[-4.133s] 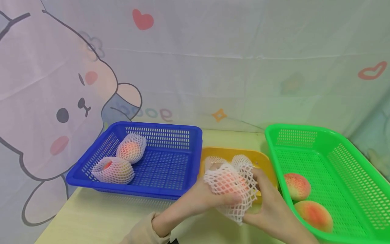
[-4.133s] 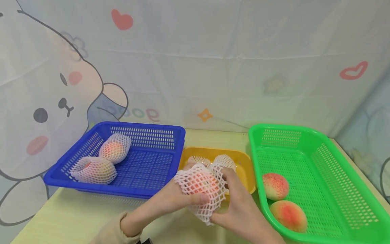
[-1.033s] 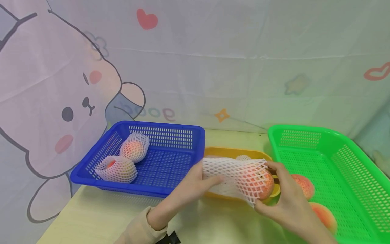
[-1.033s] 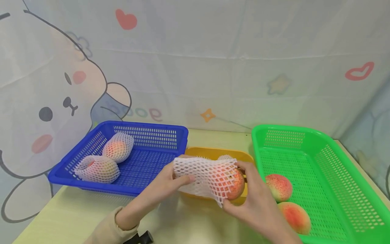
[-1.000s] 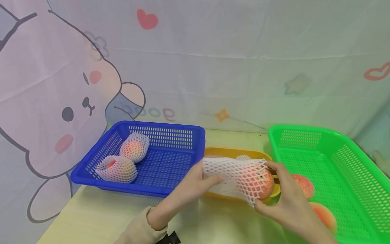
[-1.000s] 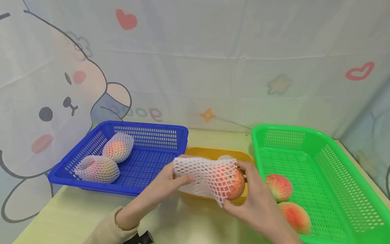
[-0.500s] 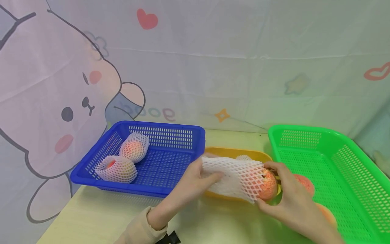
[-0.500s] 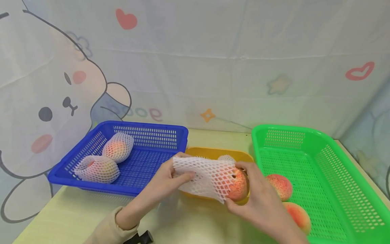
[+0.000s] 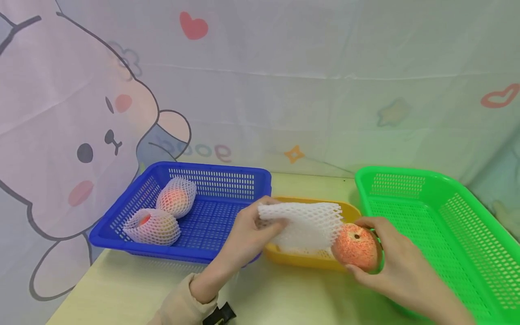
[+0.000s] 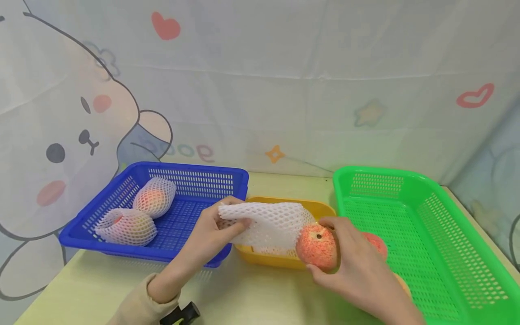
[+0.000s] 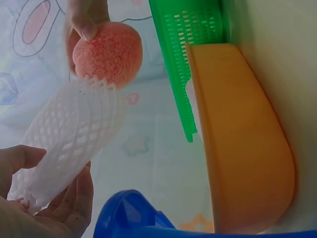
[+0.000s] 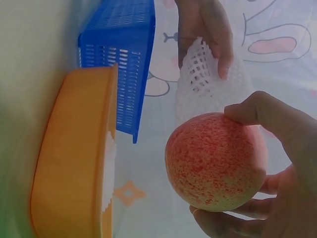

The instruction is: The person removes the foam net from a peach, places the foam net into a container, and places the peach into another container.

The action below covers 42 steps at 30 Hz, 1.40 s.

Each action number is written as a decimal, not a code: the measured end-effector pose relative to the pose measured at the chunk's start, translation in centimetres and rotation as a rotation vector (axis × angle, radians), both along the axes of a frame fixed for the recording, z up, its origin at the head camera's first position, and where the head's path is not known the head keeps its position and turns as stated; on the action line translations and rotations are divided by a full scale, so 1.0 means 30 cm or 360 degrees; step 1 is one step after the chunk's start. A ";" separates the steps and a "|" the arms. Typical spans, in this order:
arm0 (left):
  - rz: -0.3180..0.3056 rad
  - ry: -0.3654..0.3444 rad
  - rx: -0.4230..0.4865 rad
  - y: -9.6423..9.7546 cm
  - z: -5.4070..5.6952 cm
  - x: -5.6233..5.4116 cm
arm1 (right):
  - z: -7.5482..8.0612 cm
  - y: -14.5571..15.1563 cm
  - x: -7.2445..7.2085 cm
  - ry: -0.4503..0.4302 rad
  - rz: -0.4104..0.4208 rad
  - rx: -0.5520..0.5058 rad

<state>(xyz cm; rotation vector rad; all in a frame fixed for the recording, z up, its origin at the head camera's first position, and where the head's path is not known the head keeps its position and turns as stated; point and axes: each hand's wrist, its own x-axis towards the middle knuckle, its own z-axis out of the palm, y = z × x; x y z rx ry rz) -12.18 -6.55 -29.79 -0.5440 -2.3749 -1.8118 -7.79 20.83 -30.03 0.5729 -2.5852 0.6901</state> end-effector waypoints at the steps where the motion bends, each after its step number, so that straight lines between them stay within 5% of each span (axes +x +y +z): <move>1: 0.0028 0.0014 -0.0014 0.000 0.000 -0.001 | 0.000 0.004 0.001 -0.0026 -0.0016 -0.0002; 8: 0.0200 0.0228 -0.0145 0.005 -0.008 -0.009 | 0.011 0.037 -0.010 -0.0157 -0.0095 -0.0022; 14: 0.0218 0.0466 -0.0172 0.030 -0.024 -0.018 | 0.035 0.078 -0.008 -0.0272 -0.0154 0.0070; 19: 0.0212 0.0595 -0.0223 0.052 -0.031 -0.015 | 0.047 0.101 -0.011 -0.0226 -0.0214 0.0260; 25: 0.0258 0.0853 -0.0448 0.081 -0.048 -0.010 | 0.051 0.126 -0.013 -0.0173 -0.0209 0.0389; 34: 0.0369 0.1323 -0.0828 0.142 -0.065 -0.009 | 0.048 0.189 -0.018 -0.0331 -0.0288 0.0456; 42: 0.0438 0.1501 -0.1059 0.218 -0.096 -0.024 | 0.045 0.255 -0.021 -0.0385 -0.0288 0.0546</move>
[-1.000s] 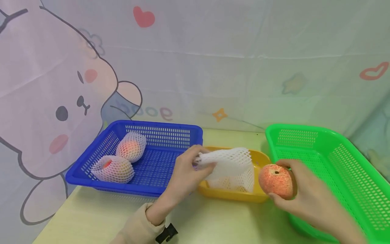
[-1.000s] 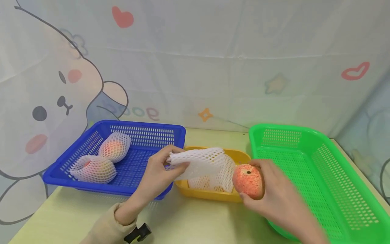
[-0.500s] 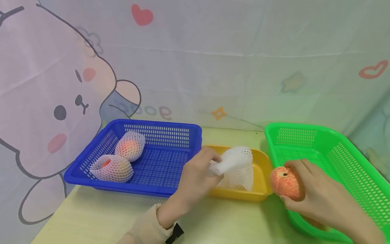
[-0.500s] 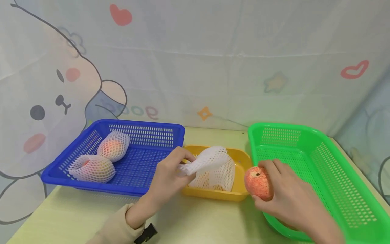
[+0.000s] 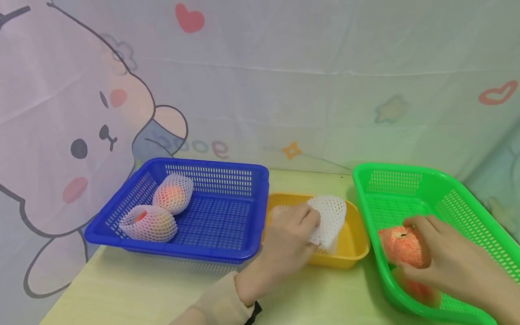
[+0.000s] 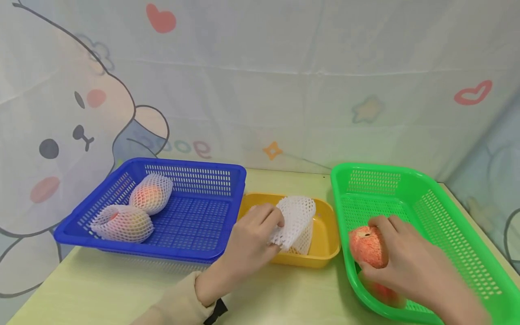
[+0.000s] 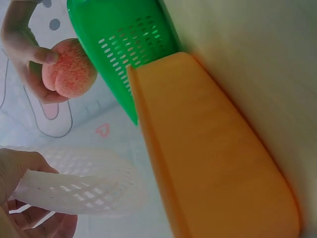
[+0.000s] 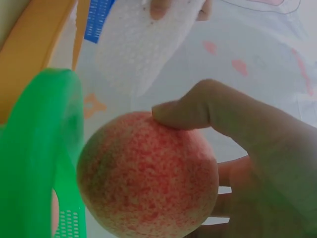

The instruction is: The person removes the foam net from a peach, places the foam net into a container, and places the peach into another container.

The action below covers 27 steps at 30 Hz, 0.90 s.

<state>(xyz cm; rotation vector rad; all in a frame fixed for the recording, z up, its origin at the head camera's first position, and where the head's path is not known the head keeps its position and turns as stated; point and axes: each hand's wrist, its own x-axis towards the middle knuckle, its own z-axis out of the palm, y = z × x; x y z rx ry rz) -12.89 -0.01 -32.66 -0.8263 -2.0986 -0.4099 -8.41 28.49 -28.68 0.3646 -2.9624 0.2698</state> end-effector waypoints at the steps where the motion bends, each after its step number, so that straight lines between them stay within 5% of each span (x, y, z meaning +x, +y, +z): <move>1: -0.0002 0.0000 -0.0004 0.009 -0.004 -0.002 | -0.001 0.007 0.000 -0.0001 0.0001 0.0014; 14: 0.0042 -0.0091 -0.0216 0.119 -0.034 -0.035 | -0.028 0.094 -0.004 -0.0073 -0.0040 0.0030; 27: 0.0281 0.0191 -0.0358 0.200 -0.079 -0.090 | -0.050 0.146 -0.020 -0.0255 -0.0092 0.0013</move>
